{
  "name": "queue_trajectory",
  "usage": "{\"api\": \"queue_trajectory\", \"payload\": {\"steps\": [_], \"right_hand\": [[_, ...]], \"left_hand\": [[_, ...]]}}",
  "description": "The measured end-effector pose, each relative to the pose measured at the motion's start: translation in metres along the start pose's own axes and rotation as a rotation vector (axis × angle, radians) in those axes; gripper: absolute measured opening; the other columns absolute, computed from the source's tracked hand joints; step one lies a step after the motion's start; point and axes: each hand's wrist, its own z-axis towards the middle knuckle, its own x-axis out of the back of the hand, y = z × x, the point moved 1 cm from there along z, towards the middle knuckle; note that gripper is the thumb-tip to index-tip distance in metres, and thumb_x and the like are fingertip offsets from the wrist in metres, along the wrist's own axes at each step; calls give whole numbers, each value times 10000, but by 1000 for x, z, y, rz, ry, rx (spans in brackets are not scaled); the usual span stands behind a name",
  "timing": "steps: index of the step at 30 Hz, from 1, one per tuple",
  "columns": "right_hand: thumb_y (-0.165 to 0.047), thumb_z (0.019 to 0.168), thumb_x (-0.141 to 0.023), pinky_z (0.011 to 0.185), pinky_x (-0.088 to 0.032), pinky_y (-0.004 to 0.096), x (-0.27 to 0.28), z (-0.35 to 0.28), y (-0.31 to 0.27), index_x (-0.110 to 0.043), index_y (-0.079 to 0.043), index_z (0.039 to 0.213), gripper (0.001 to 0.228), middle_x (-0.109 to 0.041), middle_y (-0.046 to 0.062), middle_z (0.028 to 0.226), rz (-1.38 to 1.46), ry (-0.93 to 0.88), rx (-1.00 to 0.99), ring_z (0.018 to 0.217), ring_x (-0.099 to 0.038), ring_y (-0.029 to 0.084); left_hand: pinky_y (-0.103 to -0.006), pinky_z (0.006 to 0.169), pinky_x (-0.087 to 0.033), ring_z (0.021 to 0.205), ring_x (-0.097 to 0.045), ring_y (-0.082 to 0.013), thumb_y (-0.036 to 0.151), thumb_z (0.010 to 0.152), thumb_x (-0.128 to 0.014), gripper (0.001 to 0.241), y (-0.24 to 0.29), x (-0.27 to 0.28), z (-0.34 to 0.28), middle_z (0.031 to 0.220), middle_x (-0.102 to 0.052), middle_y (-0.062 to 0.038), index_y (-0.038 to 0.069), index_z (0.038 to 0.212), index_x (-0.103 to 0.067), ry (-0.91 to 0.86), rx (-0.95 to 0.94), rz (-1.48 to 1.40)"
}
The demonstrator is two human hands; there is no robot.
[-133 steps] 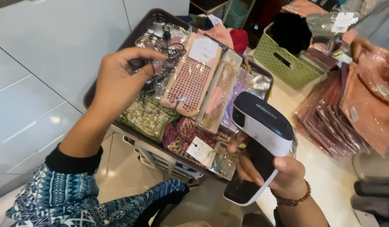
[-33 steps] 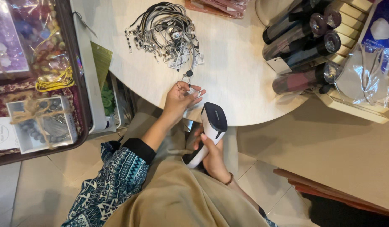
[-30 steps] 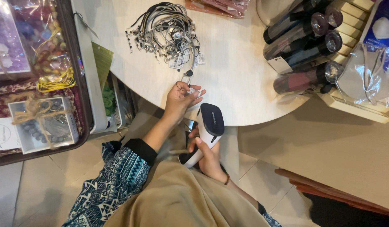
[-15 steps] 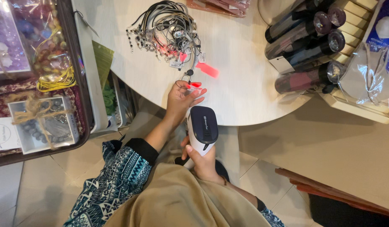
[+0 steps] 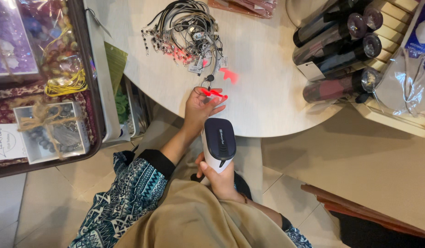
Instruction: The person handles various accessories including necklaces and headbands, locating the price tag on each item and scanning it with a handheld scanner. The items are picked up from a table or a tray and returned after scanning.
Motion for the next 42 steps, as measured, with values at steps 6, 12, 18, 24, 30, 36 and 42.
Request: {"api": "queue_trajectory", "payload": {"steps": [6, 12, 18, 24, 30, 36, 42], "right_hand": [[-131, 886, -701, 541, -444, 233, -3, 1, -1, -701, 81, 903, 212, -670, 125, 602, 8, 7, -3, 480, -621, 121], [-176, 883, -693, 556, -419, 211, -2, -2, -1, -727, 61, 892, 240, -648, 105, 512, -37, 13, -39, 483, -567, 89], [-178, 889, -691, 559, -430, 221, -2, -1, 1, -714, 62, 896, 241, -648, 113, 516, -23, 12, -19, 483, -592, 108], [-106, 884, -702, 589, -532, 358, 0, 2, -5, -642, 91, 1129, 320, -707, 250, 863, 123, 107, 138, 518, -659, 221], [-301, 988, -573, 678, -487, 231, 10, 38, -34, -462, -17, 1443, 548, -572, 73, 630, 295, 73, 100, 607, -589, 115], [-528, 807, -634, 735, -592, 371, 31, 86, 6, -495, -231, 1505, 771, -278, 318, 1633, 888, -345, -173, 915, -726, 292], [-427, 845, -648, 564, -429, 270, 73, 125, -38, -374, -90, 1532, 813, -502, 127, 1513, 743, -475, 90, 518, -467, 86]], "left_hand": [[-447, 851, -664, 1078, -722, -379, -21, 941, -700, 319, 12, -7, -6, 1242, -693, -158, 135, 1059, -448, -17, 21, 21], [-435, 842, -671, 1081, -718, -388, -22, 943, -694, 313, 10, -5, -5, 1252, -686, -163, 129, 1063, -447, -35, 16, 11], [-435, 842, -672, 1073, -717, -394, -26, 952, -676, 300, 4, -2, -2, 1242, -684, -168, 125, 1060, -440, -50, -7, 15], [-282, 745, -658, 925, -753, -244, 45, 954, -659, 156, 13, -2, -27, 1044, -734, -188, 52, 1012, -515, -76, -191, 262], [-337, 658, -563, 691, -662, -223, 70, 755, -662, 128, 70, -9, -70, 670, -661, 25, 195, 731, -649, -282, -757, 973], [-353, 637, -519, 661, -640, -233, 96, 725, -619, 132, 87, -38, -117, 647, -627, 36, 227, 712, -618, -570, -881, 969], [-422, 798, -522, 725, -657, -253, 145, 804, -614, 56, 85, -24, -124, 733, -650, -11, 197, 799, -633, -570, -950, 1019]]}}
